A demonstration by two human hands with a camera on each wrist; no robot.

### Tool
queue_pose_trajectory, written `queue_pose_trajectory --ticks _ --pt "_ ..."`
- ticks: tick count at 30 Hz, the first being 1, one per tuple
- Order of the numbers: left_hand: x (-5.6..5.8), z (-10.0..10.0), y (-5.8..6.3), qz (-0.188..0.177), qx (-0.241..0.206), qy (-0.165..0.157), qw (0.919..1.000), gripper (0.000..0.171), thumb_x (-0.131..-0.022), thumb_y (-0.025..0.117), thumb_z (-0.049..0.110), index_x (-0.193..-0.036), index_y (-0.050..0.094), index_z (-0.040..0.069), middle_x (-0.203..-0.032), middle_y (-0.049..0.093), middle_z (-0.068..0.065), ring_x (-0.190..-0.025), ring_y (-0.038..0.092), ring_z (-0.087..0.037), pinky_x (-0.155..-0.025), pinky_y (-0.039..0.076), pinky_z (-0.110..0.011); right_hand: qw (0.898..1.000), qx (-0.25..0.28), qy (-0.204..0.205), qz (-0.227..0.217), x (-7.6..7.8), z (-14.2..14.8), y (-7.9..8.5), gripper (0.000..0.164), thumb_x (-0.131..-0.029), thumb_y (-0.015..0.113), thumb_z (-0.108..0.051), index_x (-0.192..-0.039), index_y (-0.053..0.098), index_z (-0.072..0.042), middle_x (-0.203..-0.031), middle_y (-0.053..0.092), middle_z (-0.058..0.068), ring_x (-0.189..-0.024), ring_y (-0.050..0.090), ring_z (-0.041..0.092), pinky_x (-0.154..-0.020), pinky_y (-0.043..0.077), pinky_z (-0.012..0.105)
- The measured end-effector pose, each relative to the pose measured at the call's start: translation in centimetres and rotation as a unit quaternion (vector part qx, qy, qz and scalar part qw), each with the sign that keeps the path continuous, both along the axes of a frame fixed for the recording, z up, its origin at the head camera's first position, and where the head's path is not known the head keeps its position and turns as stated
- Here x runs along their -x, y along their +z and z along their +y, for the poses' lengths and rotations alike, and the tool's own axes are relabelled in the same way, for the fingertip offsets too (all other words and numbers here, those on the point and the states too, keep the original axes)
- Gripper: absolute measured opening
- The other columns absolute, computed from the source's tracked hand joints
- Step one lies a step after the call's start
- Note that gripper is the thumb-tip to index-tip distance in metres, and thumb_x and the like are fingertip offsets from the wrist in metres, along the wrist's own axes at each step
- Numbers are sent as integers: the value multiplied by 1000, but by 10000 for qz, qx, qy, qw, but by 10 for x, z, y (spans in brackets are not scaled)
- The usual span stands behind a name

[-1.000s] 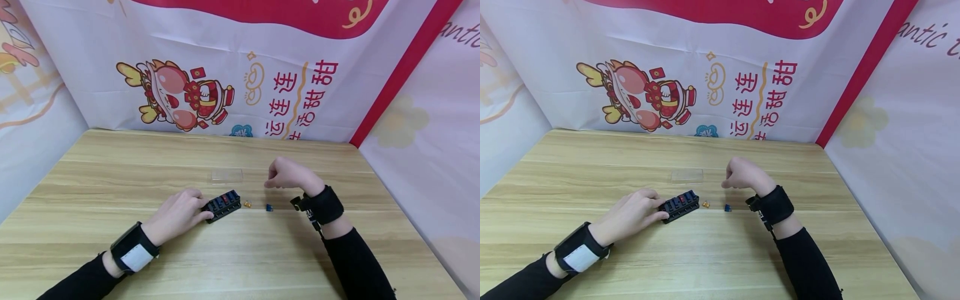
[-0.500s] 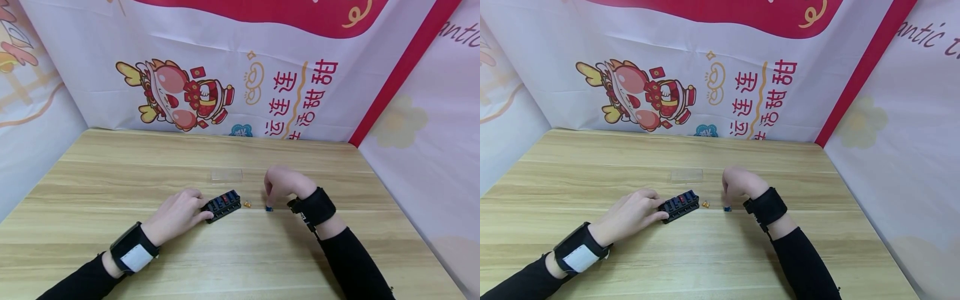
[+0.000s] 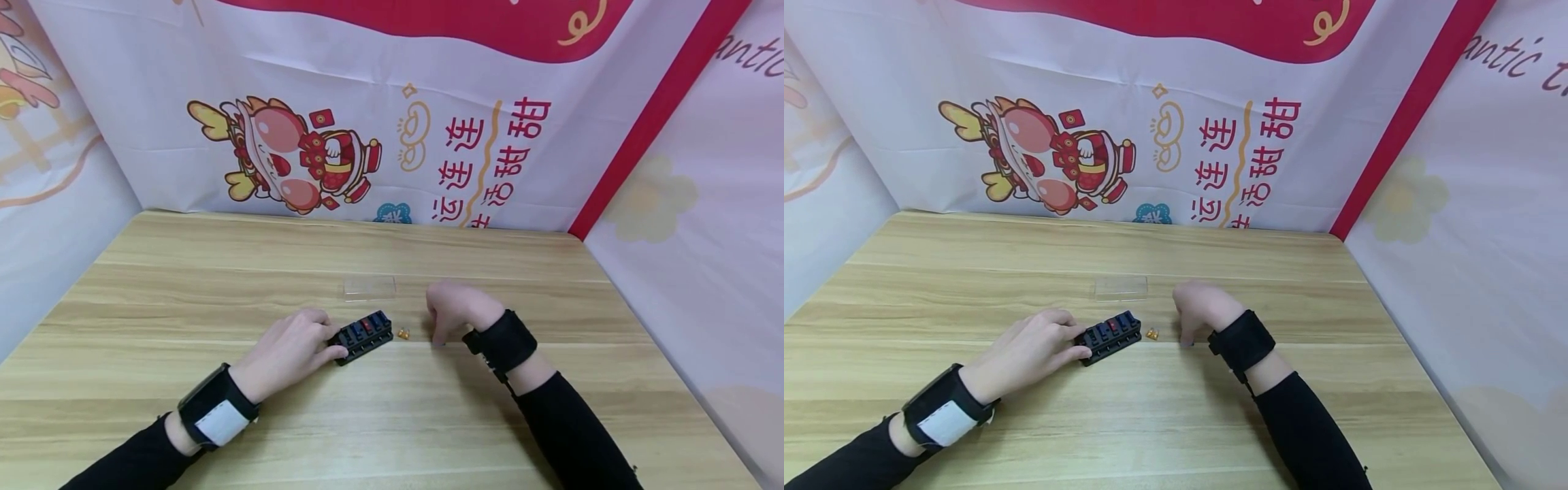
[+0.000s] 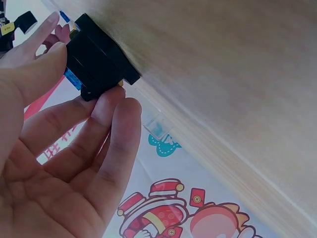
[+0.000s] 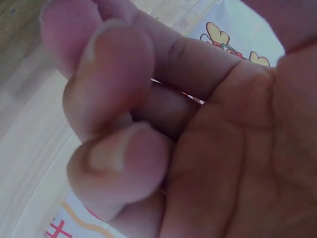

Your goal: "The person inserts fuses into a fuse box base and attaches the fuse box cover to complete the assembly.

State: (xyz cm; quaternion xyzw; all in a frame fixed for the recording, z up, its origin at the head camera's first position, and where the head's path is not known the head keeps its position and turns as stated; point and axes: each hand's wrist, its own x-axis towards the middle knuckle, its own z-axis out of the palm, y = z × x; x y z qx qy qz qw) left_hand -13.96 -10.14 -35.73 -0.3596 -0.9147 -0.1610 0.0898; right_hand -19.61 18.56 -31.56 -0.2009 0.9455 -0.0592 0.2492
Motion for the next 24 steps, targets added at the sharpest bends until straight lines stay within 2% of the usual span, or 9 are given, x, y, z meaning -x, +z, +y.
queue_pose_trajectory --ticks 13,24 --pt "1 0 -1 52 -19 -15 10000 32 -83 81 33 -97 78 4 -81 60 1 -66 48 -7 -53 42 -21 9997 -29 -184 -147 0 -2 -2 27 -67 92 -13 -67 66 -10 -66 57 -3 -60 46 13 -56 38 28" --pt "1 -1 -2 48 -19 -34 10000 30 -83 80 33 -93 78 5 -79 58 2 -64 46 -7 -52 41 -21 9994 -46 -307 -169 -1 -4 -3 26 -67 92 -12 -68 66 -11 -69 62 -1 -61 48 14 -57 40 28"
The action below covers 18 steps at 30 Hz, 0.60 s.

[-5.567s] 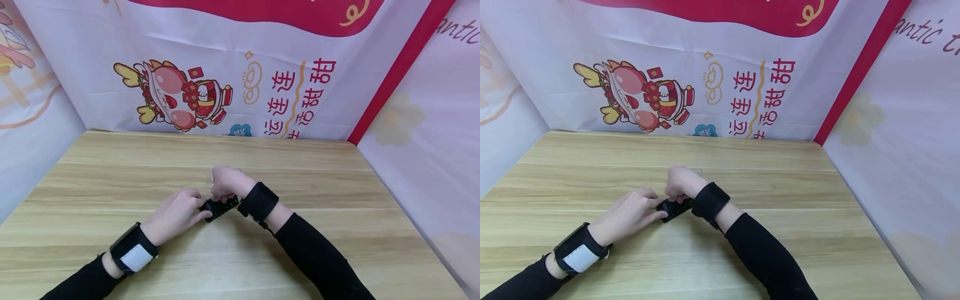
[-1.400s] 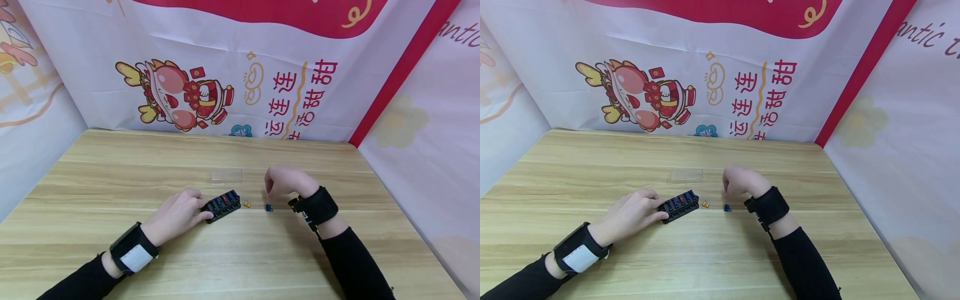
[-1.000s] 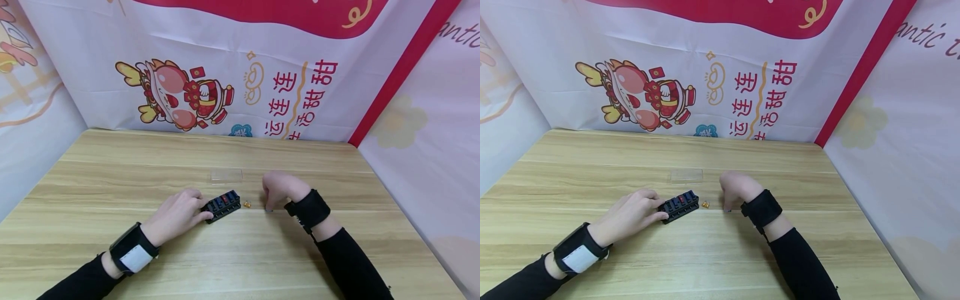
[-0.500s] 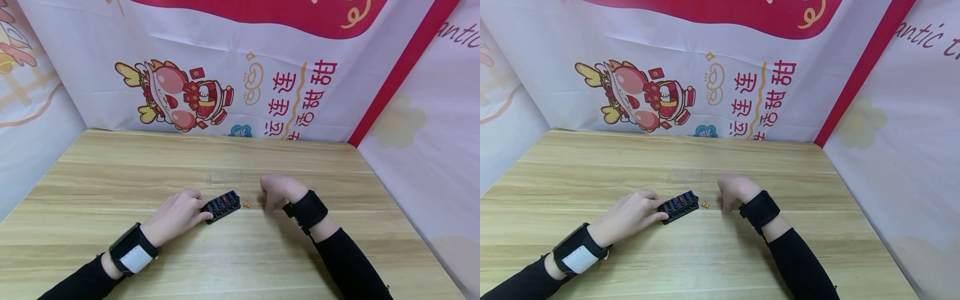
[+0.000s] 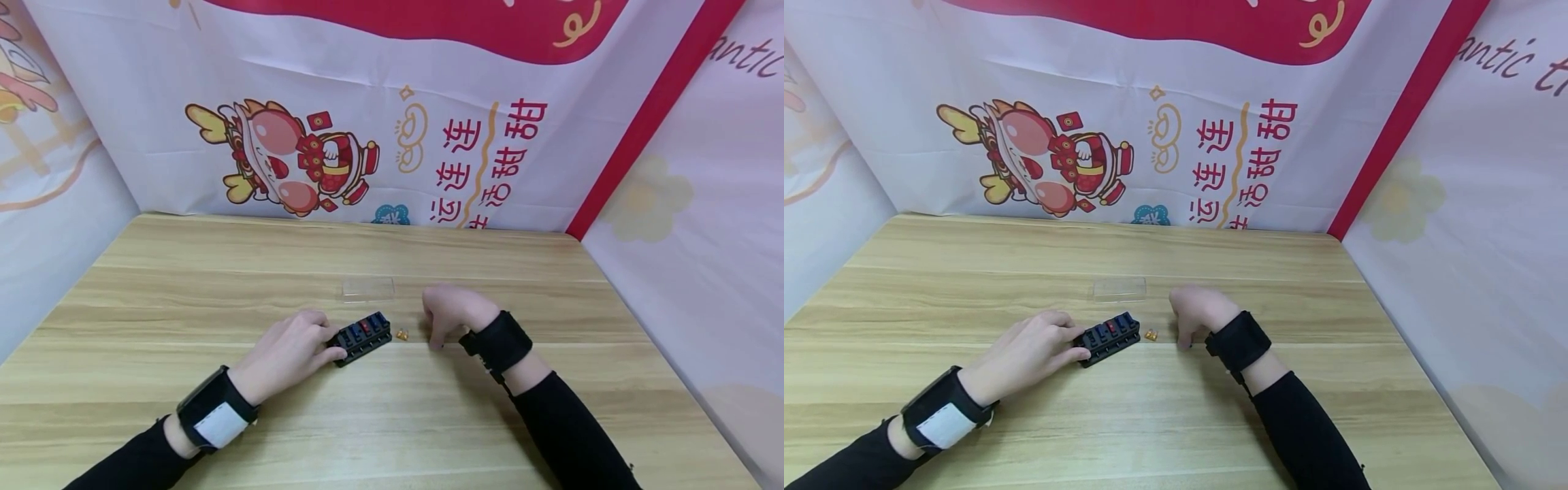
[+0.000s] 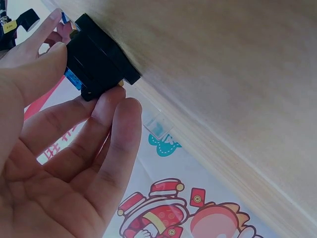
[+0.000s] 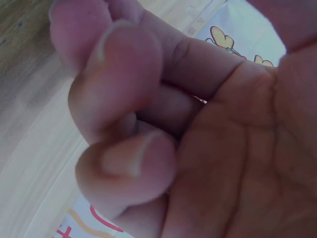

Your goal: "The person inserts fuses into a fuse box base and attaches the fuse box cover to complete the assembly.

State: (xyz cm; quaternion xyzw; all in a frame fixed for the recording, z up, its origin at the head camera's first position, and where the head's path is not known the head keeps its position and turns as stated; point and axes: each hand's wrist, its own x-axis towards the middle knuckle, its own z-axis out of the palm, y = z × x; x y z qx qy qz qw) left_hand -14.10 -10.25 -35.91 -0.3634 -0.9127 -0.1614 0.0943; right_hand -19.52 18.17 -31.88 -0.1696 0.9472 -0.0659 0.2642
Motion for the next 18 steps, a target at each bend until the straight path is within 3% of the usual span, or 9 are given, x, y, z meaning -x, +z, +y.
queue_pose_trajectory --ticks 18 --pt "-1 0 1 23 -19 -10 10000 32 -83 80 33 -97 78 4 -81 61 1 -65 48 -6 -53 41 -21 9999 143 81 -17 -2 -1 0 25 -67 91 -10 -65 66 -10 -62 58 -3 -57 45 12 -54 37 26"
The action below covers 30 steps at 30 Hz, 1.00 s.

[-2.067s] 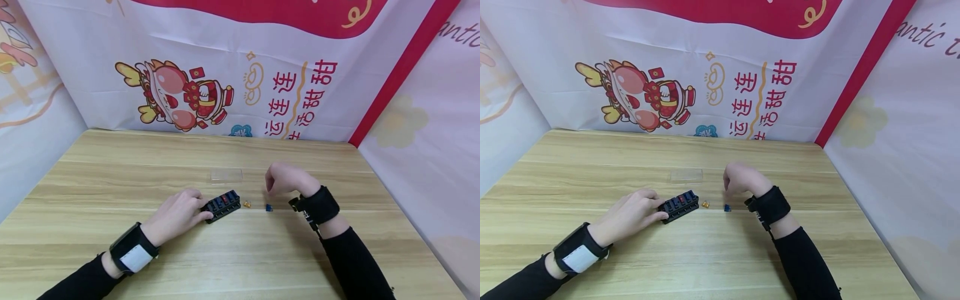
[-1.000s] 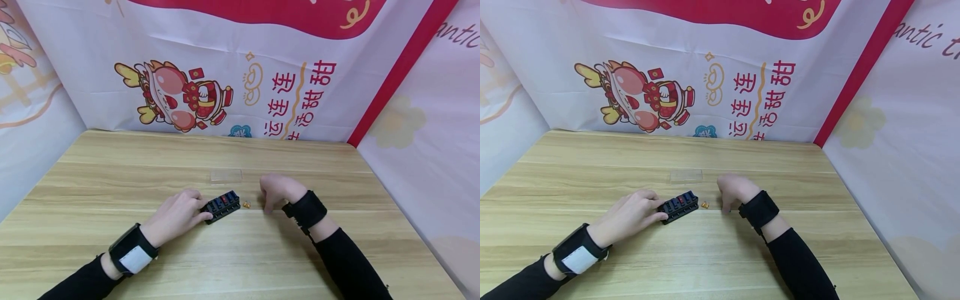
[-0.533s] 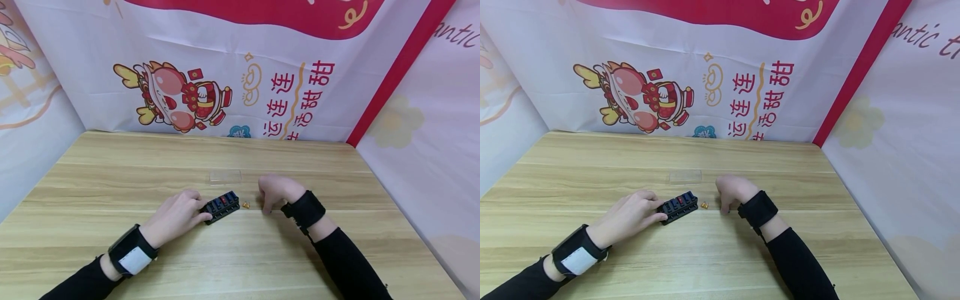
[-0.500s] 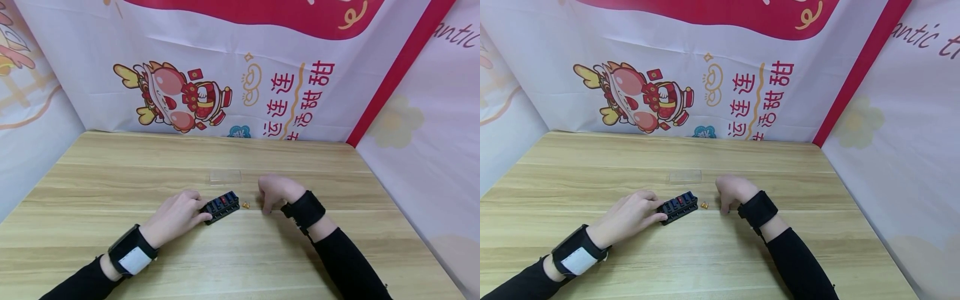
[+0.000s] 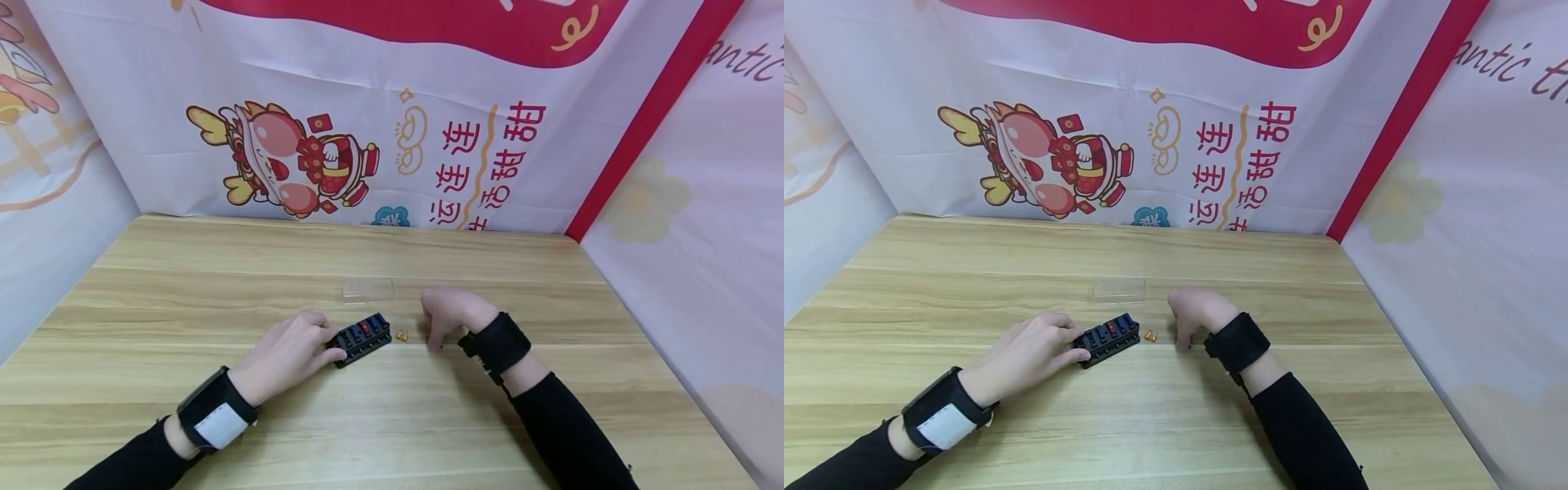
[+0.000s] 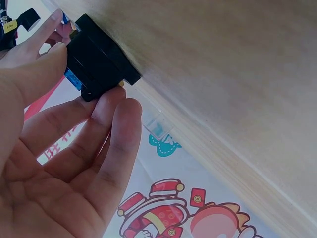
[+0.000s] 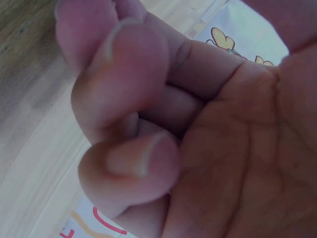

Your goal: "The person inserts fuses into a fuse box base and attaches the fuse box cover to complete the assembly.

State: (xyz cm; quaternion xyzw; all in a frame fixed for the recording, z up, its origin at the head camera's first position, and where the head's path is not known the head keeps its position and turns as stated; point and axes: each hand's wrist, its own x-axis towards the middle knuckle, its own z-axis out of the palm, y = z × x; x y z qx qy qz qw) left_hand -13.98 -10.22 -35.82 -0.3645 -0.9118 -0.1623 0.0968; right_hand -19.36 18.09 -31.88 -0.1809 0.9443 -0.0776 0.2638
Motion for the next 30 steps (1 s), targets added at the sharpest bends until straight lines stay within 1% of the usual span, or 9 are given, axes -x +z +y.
queue_pose_trajectory --ticks 6,9,11,15,17,20,25,30 --pt "0 -1 -1 117 12 -16 9999 31 -83 80 34 -94 78 4 -82 61 0 -67 50 -7 -53 43 -23 9997 110 196 -110 1 0 -1 27 -69 89 -7 -58 64 -8 -53 47 -6 -50 39 10 -49 31 25" --pt "0 -1 -1 106 22 -16 9999 31 -84 80 34 -94 78 5 -82 61 0 -68 50 -7 -53 44 -23 9994 134 284 -159 1 1 0 31 -70 87 -6 -54 60 -10 -48 43 -9 -47 36 9 -47 29 24" --pt "0 -1 -1 85 32 -13 10000 31 -84 80 34 -94 78 5 -82 61 0 -68 50 -8 -54 44 -23 9990 251 331 -163 1 2 2 33 -73 85 -7 -53 59 -11 -47 41 -9 -46 35 8 -46 29 24" --pt "0 -1 -1 81 36 -6 10000 30 -84 79 34 -92 78 6 -82 60 1 -67 49 -8 -53 43 -23 9965 710 432 59 4 7 9 31 -82 79 -11 -57 60 -12 -53 44 -7 -48 37 9 -48 32 26" --pt "0 -1 -1 95 26 -11 10000 29 -84 80 34 -92 78 5 -81 59 1 -67 48 -7 -53 42 -22 9927 1035 539 307 5 9 12 26 -85 77 -11 -62 64 -12 -57 50 -5 -51 43 10 -51 36 26" --pt "0 -1 -2 92 21 -1 10000 30 -84 80 34 -92 78 5 -80 59 2 -67 48 -7 -52 42 -22 9849 1513 602 595 8 9 13 21 -85 76 -10 -66 67 -12 -61 56 -4 -54 48 11 -54 41 28" --pt "0 -1 -2 94 9 4 10000 29 -84 80 34 -92 78 6 -80 59 2 -67 48 -7 -52 42 -21 9729 2074 381 953 11 9 14 15 -87 76 -8 -72 72 -10 -66 63 -1 -58 52 13 -57 44 29" --pt "0 -1 -2 123 -3 -5 9999 28 -84 80 34 -91 78 6 -81 59 2 -67 48 -7 -52 42 -22 9656 2353 -82 1102 11 9 19 8 -88 73 -7 -81 75 -4 -71 67 5 -58 56 16 -56 47 31"
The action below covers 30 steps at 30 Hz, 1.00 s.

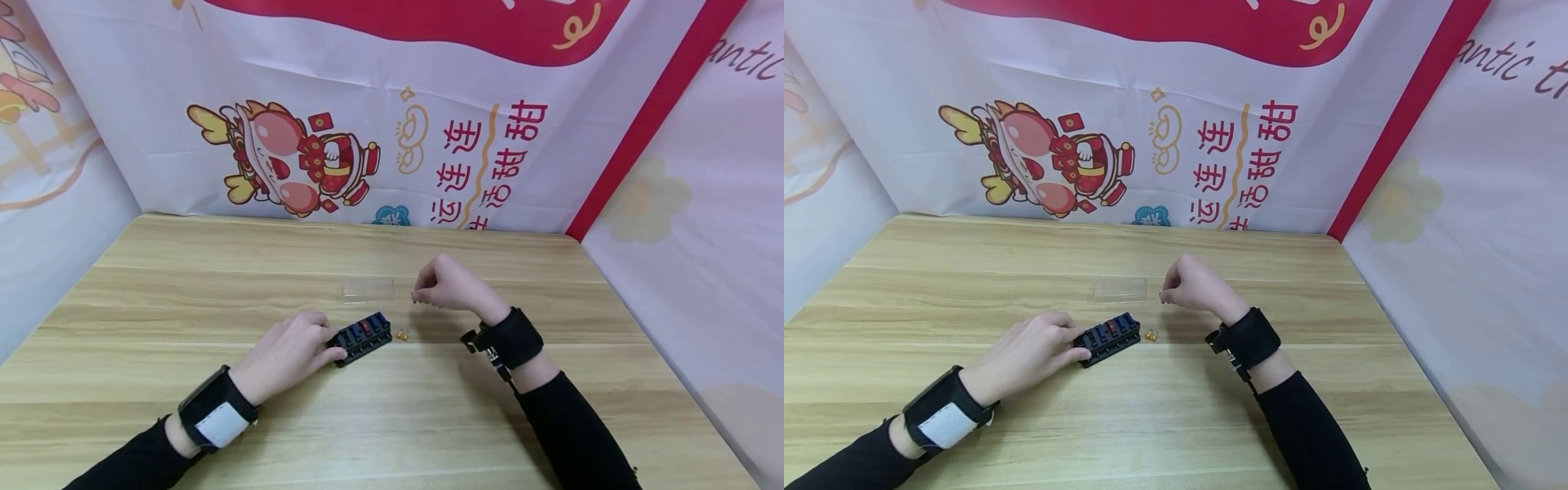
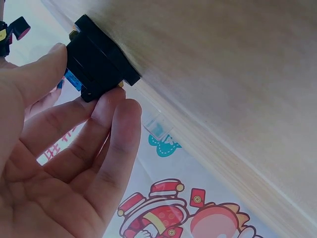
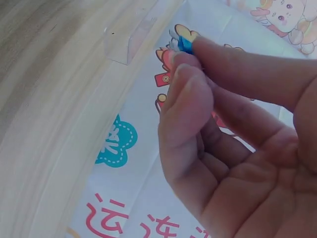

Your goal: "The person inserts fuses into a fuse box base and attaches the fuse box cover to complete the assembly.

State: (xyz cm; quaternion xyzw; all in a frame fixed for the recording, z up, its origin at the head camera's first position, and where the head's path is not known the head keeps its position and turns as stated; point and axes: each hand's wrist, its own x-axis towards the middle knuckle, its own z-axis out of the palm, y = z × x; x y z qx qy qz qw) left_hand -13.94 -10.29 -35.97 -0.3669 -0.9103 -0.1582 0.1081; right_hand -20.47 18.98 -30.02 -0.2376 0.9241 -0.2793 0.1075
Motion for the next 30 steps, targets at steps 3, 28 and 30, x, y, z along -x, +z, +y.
queue_pose_trajectory --ticks 3,28,30 --pt "0 0 0 -32 -7 10 10000 28 -84 80 33 -91 78 6 -81 59 2 -66 48 -7 -52 42 -22 9995 197 -225 -98 -1 0 2 8 -89 72 -7 -85 75 -2 -73 68 9 -57 59 19 -55 50 32" --pt "0 -1 0 -58 23 37 10000 31 -84 79 35 -93 78 6 -84 63 -1 -70 52 -8 -55 45 -24 9968 598 -535 -40 -6 -9 4 5 -87 76 -10 -83 77 -8 -73 69 0 -59 62 20 -56 51 33" --pt "0 -1 1 -54 41 49 10000 31 -84 79 35 -94 78 6 -85 63 -1 -70 52 -8 -55 46 -24 9968 608 -520 -17 -6 -10 4 5 -86 77 -10 -82 77 -9 -72 68 -1 -59 62 20 -56 51 33"
